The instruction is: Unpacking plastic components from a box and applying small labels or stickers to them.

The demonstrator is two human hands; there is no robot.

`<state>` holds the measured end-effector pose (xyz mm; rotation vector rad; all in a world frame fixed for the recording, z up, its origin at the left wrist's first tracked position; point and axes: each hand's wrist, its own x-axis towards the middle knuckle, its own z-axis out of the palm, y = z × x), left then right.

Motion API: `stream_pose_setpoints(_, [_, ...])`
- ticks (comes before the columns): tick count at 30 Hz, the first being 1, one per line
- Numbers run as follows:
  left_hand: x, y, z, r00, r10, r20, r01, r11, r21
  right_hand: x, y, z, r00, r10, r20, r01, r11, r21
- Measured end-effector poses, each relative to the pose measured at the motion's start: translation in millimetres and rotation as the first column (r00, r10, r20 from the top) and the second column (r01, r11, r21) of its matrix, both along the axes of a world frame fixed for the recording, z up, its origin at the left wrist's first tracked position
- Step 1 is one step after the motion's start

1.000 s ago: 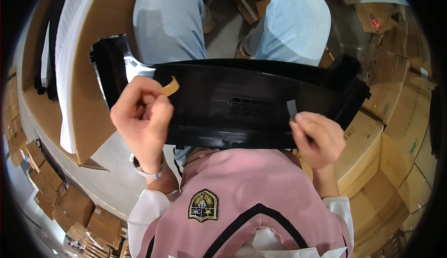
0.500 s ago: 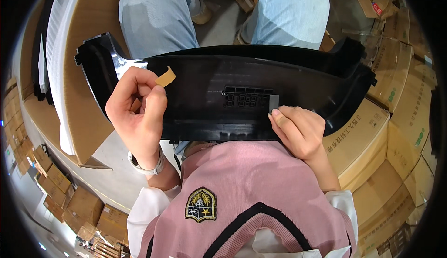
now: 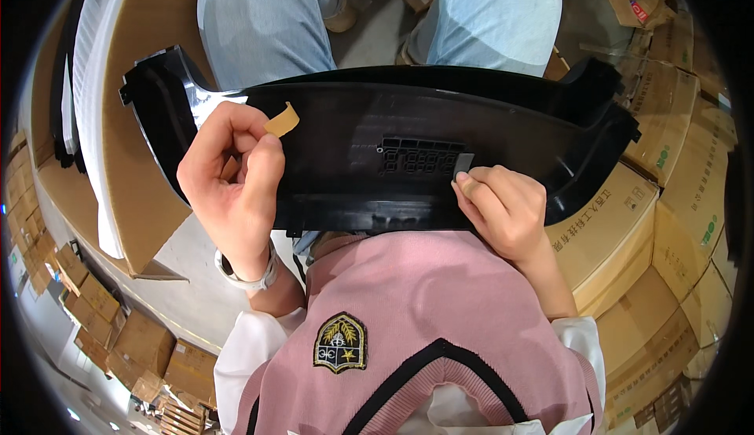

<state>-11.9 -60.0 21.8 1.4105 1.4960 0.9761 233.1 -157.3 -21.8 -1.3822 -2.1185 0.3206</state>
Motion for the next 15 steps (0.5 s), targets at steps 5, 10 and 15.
stream_pose_setpoints(5, [2.0,2.1,-2.0,1.0,-0.009,0.004,0.009,1.0,-0.002,1.8,0.2,-1.6,1.0,-0.007,0.019,0.008,1.0,-0.023])
stream_pose_setpoints(10, [3.5,2.4,0.8,1.0,-0.015,0.004,0.015,1.0,0.017,7.0,2.4,8.2,0.986,0.088,0.143,-0.068,0.988,-0.137])
stream_pose_setpoints(15, [-4.0,6.2,0.0,0.996,-0.048,0.077,0.042,0.996,0.078,37.0,-11.2,38.6,0.961,0.216,0.173,-0.111,0.873,-0.475])
